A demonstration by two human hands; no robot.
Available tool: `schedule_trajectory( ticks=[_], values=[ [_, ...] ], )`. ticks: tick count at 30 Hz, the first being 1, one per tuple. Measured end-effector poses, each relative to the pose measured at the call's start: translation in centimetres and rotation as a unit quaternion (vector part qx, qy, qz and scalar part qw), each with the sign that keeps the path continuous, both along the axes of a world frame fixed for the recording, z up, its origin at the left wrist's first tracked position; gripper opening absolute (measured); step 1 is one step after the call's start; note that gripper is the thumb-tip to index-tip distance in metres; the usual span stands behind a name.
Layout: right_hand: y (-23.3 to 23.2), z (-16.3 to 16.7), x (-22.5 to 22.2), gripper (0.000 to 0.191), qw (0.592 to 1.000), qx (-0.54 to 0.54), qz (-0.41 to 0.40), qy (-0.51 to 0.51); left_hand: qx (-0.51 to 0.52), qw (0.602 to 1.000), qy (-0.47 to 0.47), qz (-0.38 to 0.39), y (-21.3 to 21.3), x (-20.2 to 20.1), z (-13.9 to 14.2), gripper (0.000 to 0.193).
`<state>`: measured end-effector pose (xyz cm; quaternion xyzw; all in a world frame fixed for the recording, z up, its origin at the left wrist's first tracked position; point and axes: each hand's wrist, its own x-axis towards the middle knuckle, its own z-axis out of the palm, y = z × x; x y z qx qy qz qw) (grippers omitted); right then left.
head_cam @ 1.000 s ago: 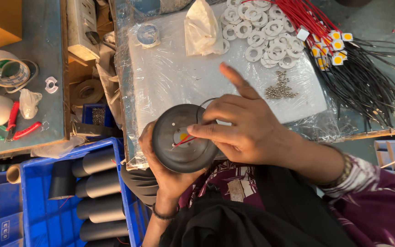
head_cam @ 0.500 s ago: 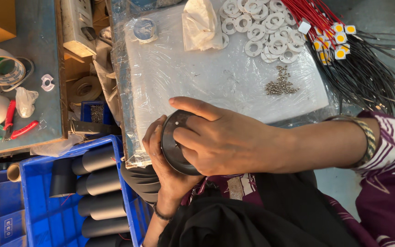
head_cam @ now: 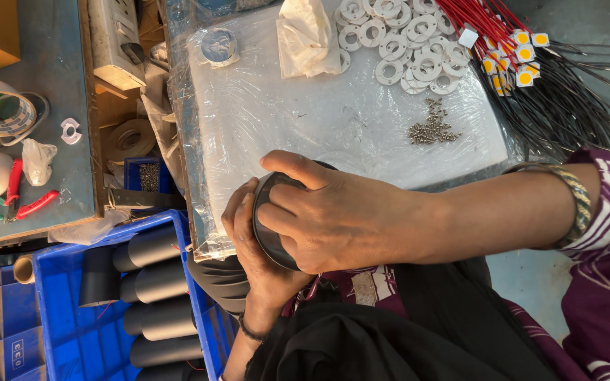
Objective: The person assembles LED light fixtures by inserting wires and washers into black cylindrical housings. They use a green power drill to secure the components inside the cylinders and place the finished units into a blue crate.
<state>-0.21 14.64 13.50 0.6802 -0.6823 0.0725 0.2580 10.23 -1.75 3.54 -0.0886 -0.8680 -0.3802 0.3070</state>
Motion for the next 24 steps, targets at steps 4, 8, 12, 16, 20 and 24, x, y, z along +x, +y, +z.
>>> schedule_trajectory(
  ticks=[4, 8, 12, 16, 20, 24],
  values=[
    [-0.4, -0.5, 0.1, 0.016, 0.999, 0.001, 0.022, -0.041, 0.001, 1.000, -0.003, -0.006, 0.1, -0.3, 0.2, 0.108],
    [-0.1, -1.8, -0.6, 0.010, 0.983, -0.009, 0.070, -0.168, 0.019, 0.999, -0.001, -0.034, 0.6, -0.8, 0.9, 0.102],
    [1.3, -3.7, -2.5, 0.009, 0.947, 0.009, 0.024, -0.321, -0.024, 1.000, -0.011, -0.014, 1.1, -1.2, 2.1, 0.109],
    [4.0, -7.3, -5.0, 0.018, 0.956, 0.037, -0.113, -0.269, -0.089, 0.996, 0.024, -0.013, 1.7, -2.0, 2.6, 0.104],
    [6.6, -13.7, -7.0, 0.024, 0.957, 0.007, -0.178, -0.231, -0.153, 0.987, -0.047, -0.020, 2.7, -2.6, 2.4, 0.103],
    [9.0, -19.7, -9.9, 0.043, 0.967, -0.016, -0.210, -0.145, -0.201, 0.976, -0.078, -0.013, 3.1, -2.9, 1.5, 0.098]
  ],
)
